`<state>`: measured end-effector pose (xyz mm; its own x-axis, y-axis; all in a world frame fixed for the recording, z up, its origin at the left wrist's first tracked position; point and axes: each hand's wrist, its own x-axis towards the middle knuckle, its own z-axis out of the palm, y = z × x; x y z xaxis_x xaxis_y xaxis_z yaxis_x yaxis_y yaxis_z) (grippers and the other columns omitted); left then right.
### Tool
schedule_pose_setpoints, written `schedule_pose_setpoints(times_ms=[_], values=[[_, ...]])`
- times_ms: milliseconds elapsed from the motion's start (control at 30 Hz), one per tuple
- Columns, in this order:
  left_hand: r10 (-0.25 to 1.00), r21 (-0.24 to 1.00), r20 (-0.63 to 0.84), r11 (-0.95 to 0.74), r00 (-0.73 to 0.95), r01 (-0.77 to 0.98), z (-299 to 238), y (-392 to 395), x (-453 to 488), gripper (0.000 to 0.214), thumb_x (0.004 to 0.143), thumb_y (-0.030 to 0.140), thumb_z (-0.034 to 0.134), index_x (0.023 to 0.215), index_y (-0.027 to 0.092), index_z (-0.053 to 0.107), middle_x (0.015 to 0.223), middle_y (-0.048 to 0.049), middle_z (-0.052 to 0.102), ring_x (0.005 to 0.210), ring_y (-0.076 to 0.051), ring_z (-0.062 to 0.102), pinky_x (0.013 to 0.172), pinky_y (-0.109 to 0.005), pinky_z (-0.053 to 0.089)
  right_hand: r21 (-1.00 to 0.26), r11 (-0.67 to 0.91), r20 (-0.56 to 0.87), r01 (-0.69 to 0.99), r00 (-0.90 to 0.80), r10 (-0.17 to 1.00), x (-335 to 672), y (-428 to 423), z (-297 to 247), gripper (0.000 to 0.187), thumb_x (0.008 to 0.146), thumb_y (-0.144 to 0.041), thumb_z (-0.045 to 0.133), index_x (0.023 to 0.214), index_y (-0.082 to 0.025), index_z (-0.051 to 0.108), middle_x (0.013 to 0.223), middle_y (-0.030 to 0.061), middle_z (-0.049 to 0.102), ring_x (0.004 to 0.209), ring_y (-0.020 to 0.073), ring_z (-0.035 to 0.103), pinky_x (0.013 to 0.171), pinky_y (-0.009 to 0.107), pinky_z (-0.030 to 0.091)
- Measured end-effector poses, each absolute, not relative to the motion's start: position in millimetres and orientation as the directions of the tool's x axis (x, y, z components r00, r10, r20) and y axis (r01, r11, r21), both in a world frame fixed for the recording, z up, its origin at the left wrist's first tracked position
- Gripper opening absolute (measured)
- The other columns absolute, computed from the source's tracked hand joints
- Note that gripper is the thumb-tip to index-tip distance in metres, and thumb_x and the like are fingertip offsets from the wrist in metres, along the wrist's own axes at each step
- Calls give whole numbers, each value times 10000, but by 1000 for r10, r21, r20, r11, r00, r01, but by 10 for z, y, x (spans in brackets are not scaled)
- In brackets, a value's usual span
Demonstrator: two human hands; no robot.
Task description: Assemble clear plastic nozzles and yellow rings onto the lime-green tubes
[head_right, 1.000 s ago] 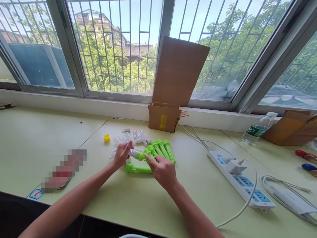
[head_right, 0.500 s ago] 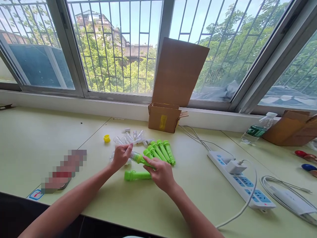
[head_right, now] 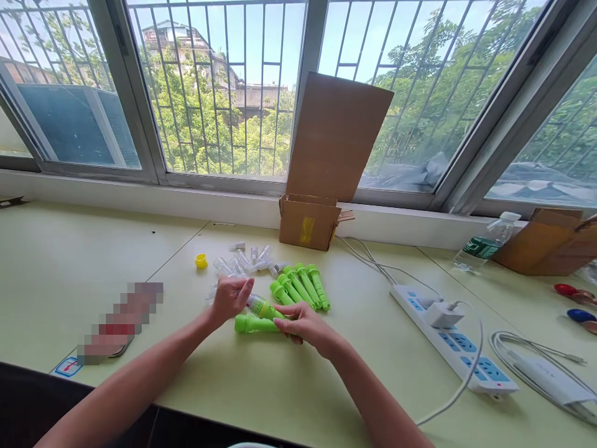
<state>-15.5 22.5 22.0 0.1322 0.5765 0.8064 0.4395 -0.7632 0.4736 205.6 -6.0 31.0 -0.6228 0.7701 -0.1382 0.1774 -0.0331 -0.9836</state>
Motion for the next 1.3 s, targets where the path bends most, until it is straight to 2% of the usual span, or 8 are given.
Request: schedule_pose_setpoints(times_ms=[300, 467, 533, 633, 767, 867, 1033, 1300], values=[[431, 309, 883, -833, 188, 460, 251, 183, -161, 477, 876, 258, 500, 457, 180, 285, 390, 65, 274, 377, -57, 221, 421, -246, 178, -977, -154, -215, 150, -690, 691, 2110, -69, 396, 466, 769, -420, 705, 1160, -167, 694, 590, -21, 482, 496, 66, 353, 404, 190, 247], [466, 314, 859, -805, 211, 503, 217, 261, -228, 456, 890, 293, 491, 464, 185, 371, 418, 48, 367, 394, -69, 293, 440, -242, 235, -951, 99, -94, 294, -577, 811, 2012, -91, 284, 538, 802, -512, 632, 1217, -171, 663, 575, 1, 570, 471, 102, 438, 441, 226, 359], [508, 354, 842, -774, 181, 525, 213, 303, -267, 426, 896, 308, 488, 493, 184, 428, 445, 40, 411, 413, -74, 333, 454, -233, 271, -857, 326, 132, 400, -441, 888, 1939, -110, 208, 508, 820, -498, 620, 1214, -181, 668, 758, 67, 687, 652, 177, 591, 597, 290, 474], [581, 439, 803, -730, 136, 524, 217, 332, -285, 422, 902, 356, 480, 519, 178, 471, 463, 38, 418, 430, -77, 343, 466, -229, 287, -591, 550, 405, 590, -372, 835, 1893, -128, 132, 433, 884, -445, 553, 1251, -232, 643, 910, 92, 718, 771, 216, 638, 701, 325, 491], [723, 624, 685, -646, 90, 441, 207, 315, -195, 471, 928, 420, 411, 539, 166, 488, 469, 35, 397, 454, -84, 358, 463, -226, 270, -179, 585, 558, 791, -408, 723, 1963, -114, 121, 357, 942, -373, 474, 1252, -307, 639, 793, 77, 694, 643, 180, 603, 598, 281, 423], [768, 700, 640, -574, -17, 424, 199, 301, -120, 484, 909, 420, 442, 497, 166, 436, 456, 43, 333, 447, -78, 306, 453, -230, 226, -54, 586, 573, 808, -456, 681, 1990, -113, 117, 361, 959, -365, 446, 1266, -311, 627, 779, 77, 686, 639, 179, 600, 583, 274, 398], [764, 716, 641, -565, -67, 409, 226, 285, -119, 522, 881, 399, 452, 433, 177, 301, 436, 52, 222, 424, -66, 211, 435, -241, 166, -205, 624, 506, 754, -464, 727, 1919, -148, 83, 408, 955, -369, 450, 1324, -252, 576, 810, 70, 707, 656, 186, 629, 569, 274, 432], [736, 676, 677, -609, -22, 414, 238, 264, -139, 523, 886, 381, 444, 434, 176, 278, 447, 50, 194, 421, -61, 191, 421, -242, 156, -538, 573, 384, 618, -425, 820, 1932, -142, 134, 412, 896, -375, 548, 1285, -253, 609, 1037, 77, 733, 832, 234, 685, 760, 348, 535]])
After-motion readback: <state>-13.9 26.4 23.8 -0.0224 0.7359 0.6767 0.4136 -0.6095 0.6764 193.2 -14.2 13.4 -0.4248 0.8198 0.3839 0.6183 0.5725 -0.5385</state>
